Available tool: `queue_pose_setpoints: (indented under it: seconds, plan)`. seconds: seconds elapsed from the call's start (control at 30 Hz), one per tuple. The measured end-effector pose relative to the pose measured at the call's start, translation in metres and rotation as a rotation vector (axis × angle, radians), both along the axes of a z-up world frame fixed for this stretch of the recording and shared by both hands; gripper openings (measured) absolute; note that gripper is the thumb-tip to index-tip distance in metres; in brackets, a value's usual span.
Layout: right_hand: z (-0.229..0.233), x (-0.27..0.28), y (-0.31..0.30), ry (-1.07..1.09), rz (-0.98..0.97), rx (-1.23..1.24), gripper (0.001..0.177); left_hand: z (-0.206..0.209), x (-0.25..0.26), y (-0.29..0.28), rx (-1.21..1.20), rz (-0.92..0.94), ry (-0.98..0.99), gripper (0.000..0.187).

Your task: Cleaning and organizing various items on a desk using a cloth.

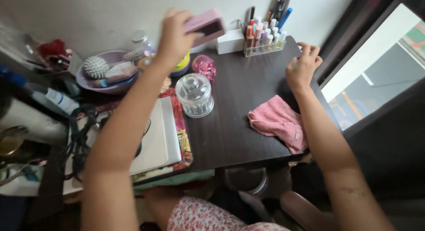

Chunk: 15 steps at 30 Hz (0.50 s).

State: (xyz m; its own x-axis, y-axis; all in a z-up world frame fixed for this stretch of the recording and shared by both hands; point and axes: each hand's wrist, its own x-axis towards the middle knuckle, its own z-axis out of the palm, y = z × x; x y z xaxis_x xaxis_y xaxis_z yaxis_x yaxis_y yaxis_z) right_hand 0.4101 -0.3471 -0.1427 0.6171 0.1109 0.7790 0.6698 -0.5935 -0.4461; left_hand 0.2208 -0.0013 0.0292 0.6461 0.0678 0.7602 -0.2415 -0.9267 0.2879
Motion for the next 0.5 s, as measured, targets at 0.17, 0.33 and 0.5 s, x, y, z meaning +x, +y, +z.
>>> queue_pose_setpoints:
  seconds: [0.17, 0.33, 0.5]
  plan:
    - [0.001, -0.001, 0.001, -0.031, 0.004, -0.043, 0.052, -0.056, 0.143, 0.017, -0.085, -0.072, 0.023, 0.044]
    - [0.005, 0.002, 0.004, -0.092, -0.002, -0.087, 0.053, -0.087, 0.212, 0.031, -0.043, -0.003, 0.114, 0.046]
    - [0.005, -0.003, 0.006, -0.053, -0.002, -0.071, 0.053, -0.132, 0.243, 0.042, -0.041, 0.016, 0.139, 0.041]
